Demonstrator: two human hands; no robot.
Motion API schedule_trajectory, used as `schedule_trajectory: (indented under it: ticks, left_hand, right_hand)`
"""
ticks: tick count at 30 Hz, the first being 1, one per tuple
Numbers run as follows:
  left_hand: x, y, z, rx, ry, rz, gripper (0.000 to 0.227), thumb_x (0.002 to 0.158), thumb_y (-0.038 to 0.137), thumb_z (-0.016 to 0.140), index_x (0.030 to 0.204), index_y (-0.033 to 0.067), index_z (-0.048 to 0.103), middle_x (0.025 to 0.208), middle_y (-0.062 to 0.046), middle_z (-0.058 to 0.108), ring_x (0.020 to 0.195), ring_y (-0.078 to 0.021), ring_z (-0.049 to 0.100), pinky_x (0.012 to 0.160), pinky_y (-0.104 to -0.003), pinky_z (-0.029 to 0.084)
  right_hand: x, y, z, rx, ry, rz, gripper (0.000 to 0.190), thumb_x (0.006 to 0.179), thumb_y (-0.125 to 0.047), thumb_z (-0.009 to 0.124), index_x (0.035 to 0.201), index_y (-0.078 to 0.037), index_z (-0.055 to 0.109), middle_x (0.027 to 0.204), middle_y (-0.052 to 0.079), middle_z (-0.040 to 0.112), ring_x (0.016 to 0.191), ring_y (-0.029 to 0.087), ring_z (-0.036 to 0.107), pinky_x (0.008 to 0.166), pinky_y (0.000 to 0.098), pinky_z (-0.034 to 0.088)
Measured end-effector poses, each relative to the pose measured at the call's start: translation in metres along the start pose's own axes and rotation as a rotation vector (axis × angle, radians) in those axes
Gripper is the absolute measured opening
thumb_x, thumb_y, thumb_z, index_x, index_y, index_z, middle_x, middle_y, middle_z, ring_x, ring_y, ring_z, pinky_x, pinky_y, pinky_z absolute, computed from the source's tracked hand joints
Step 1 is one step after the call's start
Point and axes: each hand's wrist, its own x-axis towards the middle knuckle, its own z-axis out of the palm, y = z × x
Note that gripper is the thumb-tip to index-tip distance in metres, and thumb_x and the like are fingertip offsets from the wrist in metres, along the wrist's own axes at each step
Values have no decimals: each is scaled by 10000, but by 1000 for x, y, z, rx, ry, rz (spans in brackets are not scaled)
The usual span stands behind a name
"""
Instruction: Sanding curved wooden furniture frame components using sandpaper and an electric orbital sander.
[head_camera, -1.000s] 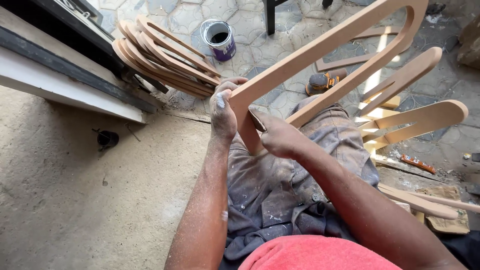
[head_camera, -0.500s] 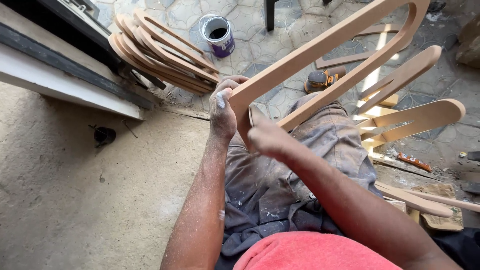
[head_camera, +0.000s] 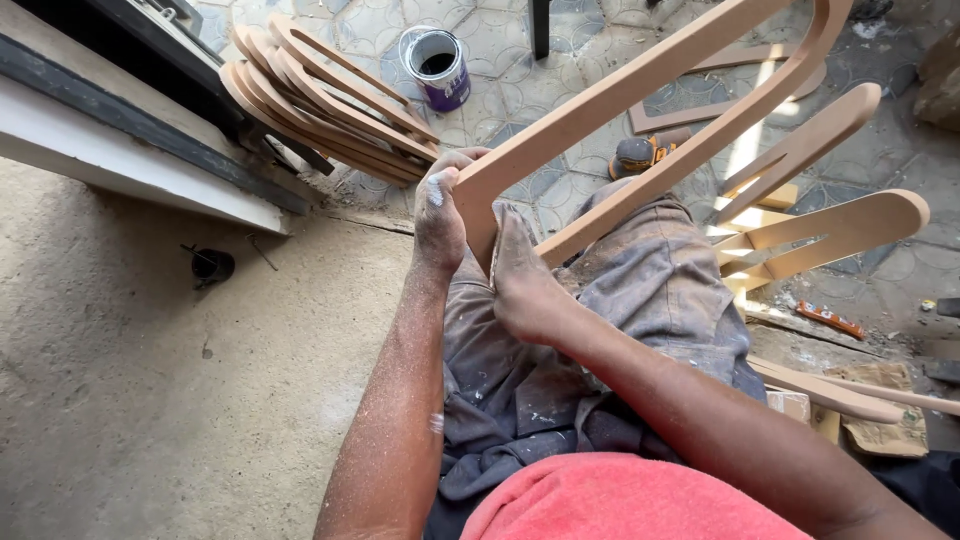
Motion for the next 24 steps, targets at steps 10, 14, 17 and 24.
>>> schedule_trajectory:
  ticks: [10, 14, 17, 24]
  left_hand:
    - [1, 6, -2, 39, 8, -82, 308, 952, 212, 370, 842, 106, 638, 914, -68, 620, 897, -211, 557, 876, -289, 444]
    - [1, 6, 5, -81, 48, -188, 396, 937, 257, 408, 1021, 93, 758, 989, -96, 711, 934, -177, 610, 927, -274, 476]
    - [-1, 7, 4, -126, 73, -271, 392, 933, 268, 440, 1069, 114, 774, 993, -87, 704, 913, -169, 596, 910, -269, 476]
    - [1, 2, -10, -214, 196, -449, 256, 910, 318, 602, 951, 127, 766, 802, -64, 668, 706, -171, 608, 671, -254, 490]
  right_hand:
    - [-2, 11, 8, 20, -61, 42, 939, 804, 22, 393, 1598, 57, -106, 1639, 381, 73, 1531, 502, 134, 1270, 600, 91]
    - [-15, -12, 19, 35, 32, 48, 966, 804, 118, 394, 1603, 30, -142, 1661, 362, -54, 1544, 483, 9, 1240, 585, 20]
    - [-4, 26, 51, -190, 141, -80, 812, 777, 23, 462, 1512, 28, 115, 1491, 356, 201, 1392, 514, 237, 1155, 601, 212]
    - [-14, 1, 41, -59, 48, -46, 810, 838, 79, 355, 1564, 169, 6, 1605, 465, -22, 1519, 541, -45, 1246, 570, -19]
